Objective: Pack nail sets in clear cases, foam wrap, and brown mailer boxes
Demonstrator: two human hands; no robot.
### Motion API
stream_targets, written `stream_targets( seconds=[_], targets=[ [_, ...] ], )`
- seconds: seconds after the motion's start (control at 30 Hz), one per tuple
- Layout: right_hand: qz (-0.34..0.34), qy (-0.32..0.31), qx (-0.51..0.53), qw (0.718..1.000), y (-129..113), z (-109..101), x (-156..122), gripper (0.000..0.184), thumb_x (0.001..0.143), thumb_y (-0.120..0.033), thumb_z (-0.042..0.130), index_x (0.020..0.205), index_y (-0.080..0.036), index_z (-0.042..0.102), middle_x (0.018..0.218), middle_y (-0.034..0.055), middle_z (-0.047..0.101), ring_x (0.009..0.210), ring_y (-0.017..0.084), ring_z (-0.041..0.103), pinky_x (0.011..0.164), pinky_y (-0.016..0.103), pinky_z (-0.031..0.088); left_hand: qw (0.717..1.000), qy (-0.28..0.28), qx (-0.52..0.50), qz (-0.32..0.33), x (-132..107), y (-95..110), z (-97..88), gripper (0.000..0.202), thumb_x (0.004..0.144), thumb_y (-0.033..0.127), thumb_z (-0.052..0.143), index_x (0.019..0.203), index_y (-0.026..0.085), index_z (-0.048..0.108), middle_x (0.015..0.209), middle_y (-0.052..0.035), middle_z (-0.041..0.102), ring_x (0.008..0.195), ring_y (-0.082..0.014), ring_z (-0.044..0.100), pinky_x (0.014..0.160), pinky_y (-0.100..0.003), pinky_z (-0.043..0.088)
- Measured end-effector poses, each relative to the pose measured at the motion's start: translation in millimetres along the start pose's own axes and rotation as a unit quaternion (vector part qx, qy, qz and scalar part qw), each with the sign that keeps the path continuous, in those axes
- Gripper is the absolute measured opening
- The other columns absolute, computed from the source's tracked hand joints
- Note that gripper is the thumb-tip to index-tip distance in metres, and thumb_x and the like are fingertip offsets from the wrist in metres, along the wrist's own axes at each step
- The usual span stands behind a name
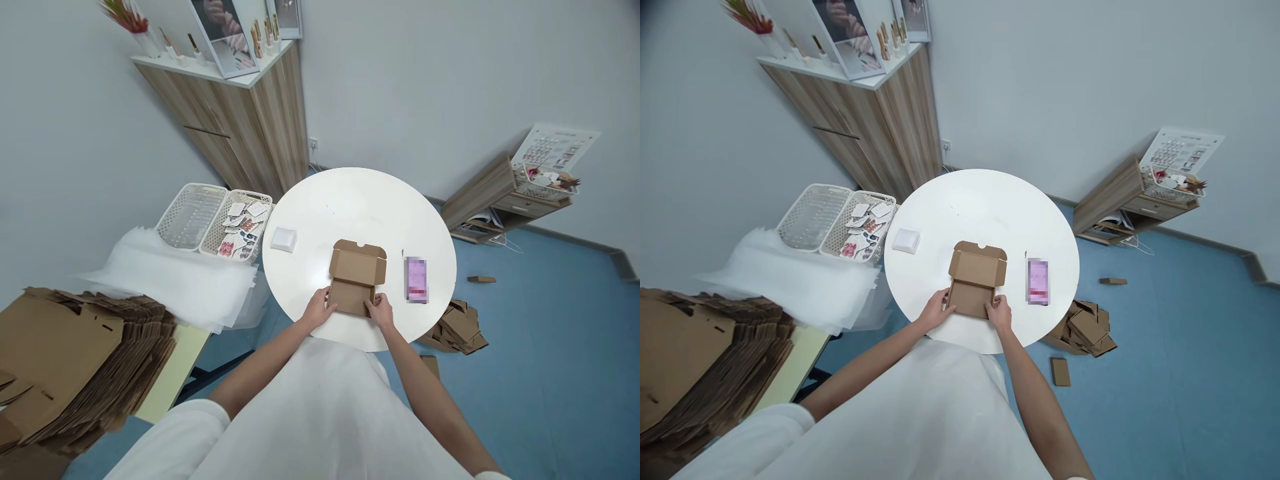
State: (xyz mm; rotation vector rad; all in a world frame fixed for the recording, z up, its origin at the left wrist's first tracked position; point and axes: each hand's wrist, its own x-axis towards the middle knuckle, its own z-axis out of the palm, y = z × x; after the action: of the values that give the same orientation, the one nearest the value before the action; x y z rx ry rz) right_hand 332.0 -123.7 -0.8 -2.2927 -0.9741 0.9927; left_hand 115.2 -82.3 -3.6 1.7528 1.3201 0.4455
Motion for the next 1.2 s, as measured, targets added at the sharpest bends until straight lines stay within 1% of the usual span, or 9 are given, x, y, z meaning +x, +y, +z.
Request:
stream_targets(
  seconds=[0.1, 0.2, 0.3, 0.43, 0.6, 0.77, 0.87, 1.03, 1.2],
  targets=[
    [0.019, -0.023, 0.057, 0.998, 6, -4, -11, 0.035, 0.066, -0.042, 0.049, 0.093, -0.022, 0.045, 0.074, -0.0003, 0.057, 0.054, 0.013, 0.053, 0.048, 0.025, 0.039, 0.999, 0.019, 0.009, -0.027, -2, -1, 0.8, 0.053, 0.074, 0.031, 0.052, 0.123, 0.017, 0.037, 0.107, -0.0087, 0.051, 0.082, -0.0153, 0.054, 0.078, -0.033, 0.045],
    [0.035, -0.056, 0.138, 0.988, 14, -5, -23, 0.036, 0.07, -0.041, 0.043, 0.101, -0.023, 0.044, 0.088, 0.002, 0.056, 0.045, 0.01, 0.053, 0.041, 0.025, 0.04, 0.998, 0.017, 0.014, -0.059, -7, -1, 0.8, 0.046, 0.078, 0.027, 0.046, 0.122, 0.017, 0.039, 0.105, -0.0076, 0.053, 0.074, -0.0129, 0.054, 0.079, -0.032, 0.045],
    [0.027, -0.064, 0.209, 0.975, 15, -3, -27, 0.035, 0.069, -0.036, 0.044, 0.101, -0.023, 0.044, 0.093, 0.0027, 0.053, 0.047, 0.01, 0.056, 0.041, 0.026, 0.045, 0.997, 0.002, 0.004, -0.077, -5, 3, 0.5, 0.041, 0.079, 0.02, 0.041, 0.12, 0.021, 0.043, 0.103, -0.0049, 0.056, 0.074, -0.0126, 0.056, 0.079, -0.031, 0.046],
    [0.006, -0.035, 0.266, 0.963, 7, -4, -16, 0.028, 0.068, -0.032, 0.046, 0.093, -0.021, 0.047, 0.092, 0.0044, 0.054, 0.053, 0.012, 0.058, 0.051, 0.03, 0.051, 0.996, 0.009, -0.01, -0.085, 11, 13, -0.5, 0.04, 0.079, 0.019, 0.042, 0.119, 0.023, 0.046, 0.103, -0.0024, 0.059, 0.08, -0.0139, 0.058, 0.081, -0.031, 0.046],
    [-0.002, -0.036, 0.289, 0.957, -1, -8, -1, 0.023, 0.069, -0.031, 0.046, 0.089, -0.02, 0.047, 0.089, 0.0049, 0.055, 0.059, 0.013, 0.06, 0.058, 0.031, 0.052, 0.997, 0.024, -0.026, -0.072, 32, 19, -1.5, 0.039, 0.081, 0.017, 0.039, 0.119, 0.02, 0.047, 0.104, -0.0025, 0.061, 0.088, -0.0139, 0.058, 0.083, -0.029, 0.045],
    [-0.002, -0.044, 0.295, 0.955, 2, -8, 2, 0.023, 0.069, -0.03, 0.048, 0.09, -0.02, 0.047, 0.087, 0.0042, 0.055, 0.059, 0.013, 0.06, 0.059, 0.031, 0.053, 0.997, 0.028, -0.051, -0.056, 37, 15, 1.0, 0.042, 0.08, 0.015, 0.038, 0.122, 0.019, 0.045, 0.11, -0.0033, 0.059, 0.095, -0.0139, 0.056, 0.087, -0.029, 0.042],
    [-0.005, -0.048, 0.29, 0.956, 6, -7, 2, 0.026, 0.069, -0.033, 0.049, 0.091, -0.02, 0.046, 0.088, 0.0044, 0.054, 0.06, 0.013, 0.06, 0.059, 0.031, 0.053, 0.996, 0.025, -0.058, -0.07, 36, 13, 2.8, 0.043, 0.081, 0.017, 0.038, 0.124, 0.019, 0.042, 0.113, -0.0029, 0.057, 0.097, -0.0134, 0.056, 0.088, -0.028, 0.042],
    [0.002, -0.058, 0.302, 0.951, 12, -8, -1, 0.033, 0.069, -0.039, 0.052, 0.096, -0.022, 0.046, 0.091, 0.0028, 0.052, 0.06, 0.012, 0.058, 0.062, 0.031, 0.053, 0.992, 0.026, -0.046, -0.113, 26, 15, 2.3, 0.045, 0.083, 0.025, 0.04, 0.127, 0.016, 0.037, 0.118, -0.0066, 0.053, 0.102, -0.0149, 0.053, 0.09, -0.029, 0.04],
    [0.012, -0.034, 0.289, 0.957, 22, -2, -16, 0.042, 0.07, -0.048, 0.05, 0.103, -0.023, 0.044, 0.096, 0.0038, 0.051, 0.062, 0.011, 0.058, 0.06, 0.029, 0.053, 0.99, 0.008, -0.039, -0.136, 12, 10, -7.0, 0.044, 0.084, 0.029, 0.041, 0.126, 0.02, 0.039, 0.123, -0.0064, 0.049, 0.106, -0.0164, 0.05, 0.09, -0.03, 0.04]
  ],
)
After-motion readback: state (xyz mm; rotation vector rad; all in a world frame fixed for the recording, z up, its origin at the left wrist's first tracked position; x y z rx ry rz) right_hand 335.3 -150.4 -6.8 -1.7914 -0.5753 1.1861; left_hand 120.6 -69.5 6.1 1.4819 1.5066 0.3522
